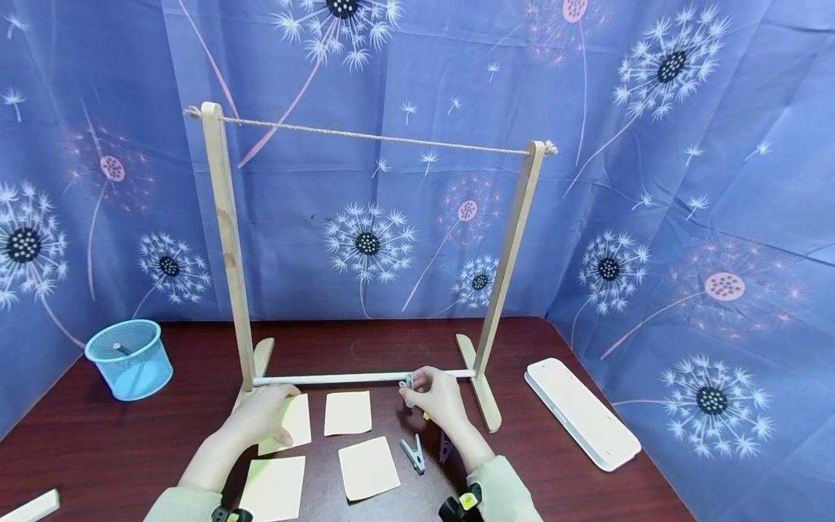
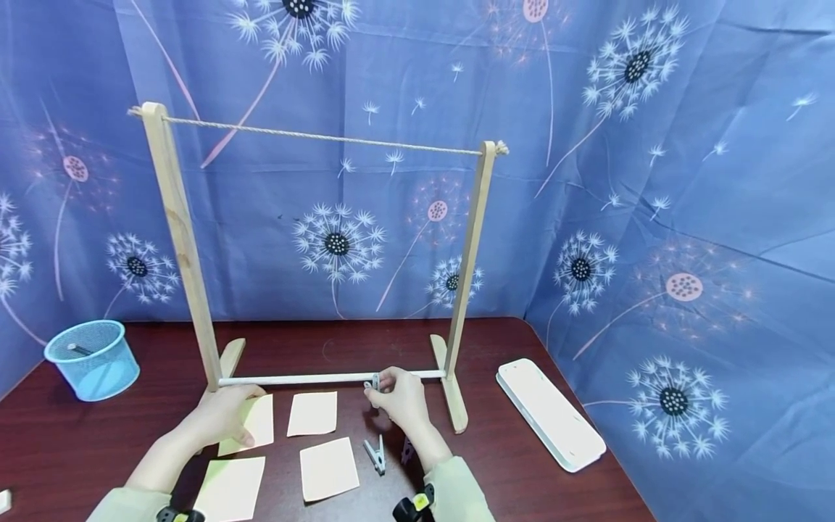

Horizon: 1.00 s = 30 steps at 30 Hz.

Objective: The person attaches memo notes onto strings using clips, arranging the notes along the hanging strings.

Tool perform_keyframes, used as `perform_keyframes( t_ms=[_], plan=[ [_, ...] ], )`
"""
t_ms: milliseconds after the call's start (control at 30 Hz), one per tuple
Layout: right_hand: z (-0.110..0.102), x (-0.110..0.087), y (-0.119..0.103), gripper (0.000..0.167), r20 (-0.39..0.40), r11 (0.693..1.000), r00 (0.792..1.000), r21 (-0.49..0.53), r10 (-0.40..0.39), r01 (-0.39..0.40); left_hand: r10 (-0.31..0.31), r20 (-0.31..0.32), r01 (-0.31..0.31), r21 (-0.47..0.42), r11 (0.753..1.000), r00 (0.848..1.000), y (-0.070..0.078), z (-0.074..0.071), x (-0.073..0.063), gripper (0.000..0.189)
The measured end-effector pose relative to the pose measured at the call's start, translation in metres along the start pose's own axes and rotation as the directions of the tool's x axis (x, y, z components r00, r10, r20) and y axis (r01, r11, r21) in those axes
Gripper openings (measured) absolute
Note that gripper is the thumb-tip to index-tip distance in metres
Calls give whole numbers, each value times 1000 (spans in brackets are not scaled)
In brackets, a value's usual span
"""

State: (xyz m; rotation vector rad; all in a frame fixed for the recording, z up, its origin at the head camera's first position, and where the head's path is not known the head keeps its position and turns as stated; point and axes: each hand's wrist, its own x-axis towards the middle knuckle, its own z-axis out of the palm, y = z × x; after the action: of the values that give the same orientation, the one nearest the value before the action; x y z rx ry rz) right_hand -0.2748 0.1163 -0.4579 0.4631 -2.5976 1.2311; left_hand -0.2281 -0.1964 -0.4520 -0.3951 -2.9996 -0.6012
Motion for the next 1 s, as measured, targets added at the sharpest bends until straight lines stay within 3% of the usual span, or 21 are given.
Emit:
perform_keyframes(
  t_ms=[500,833,1000],
  plan=[
    [2,0,4,24,95,985,995,174,-6,-10,34,-19,-34,-21,999,999,0,1,-5,69],
    [-1,-1,5,26,129,979,992,202,1,-27,27,-58,-29,-40,999,998,-4,1,-1,41],
    [-1,0,6,26,134,980,991,198,-4,-23,18,-104,-24,-60,998,994,-2,-2,0,37]
  ],
)
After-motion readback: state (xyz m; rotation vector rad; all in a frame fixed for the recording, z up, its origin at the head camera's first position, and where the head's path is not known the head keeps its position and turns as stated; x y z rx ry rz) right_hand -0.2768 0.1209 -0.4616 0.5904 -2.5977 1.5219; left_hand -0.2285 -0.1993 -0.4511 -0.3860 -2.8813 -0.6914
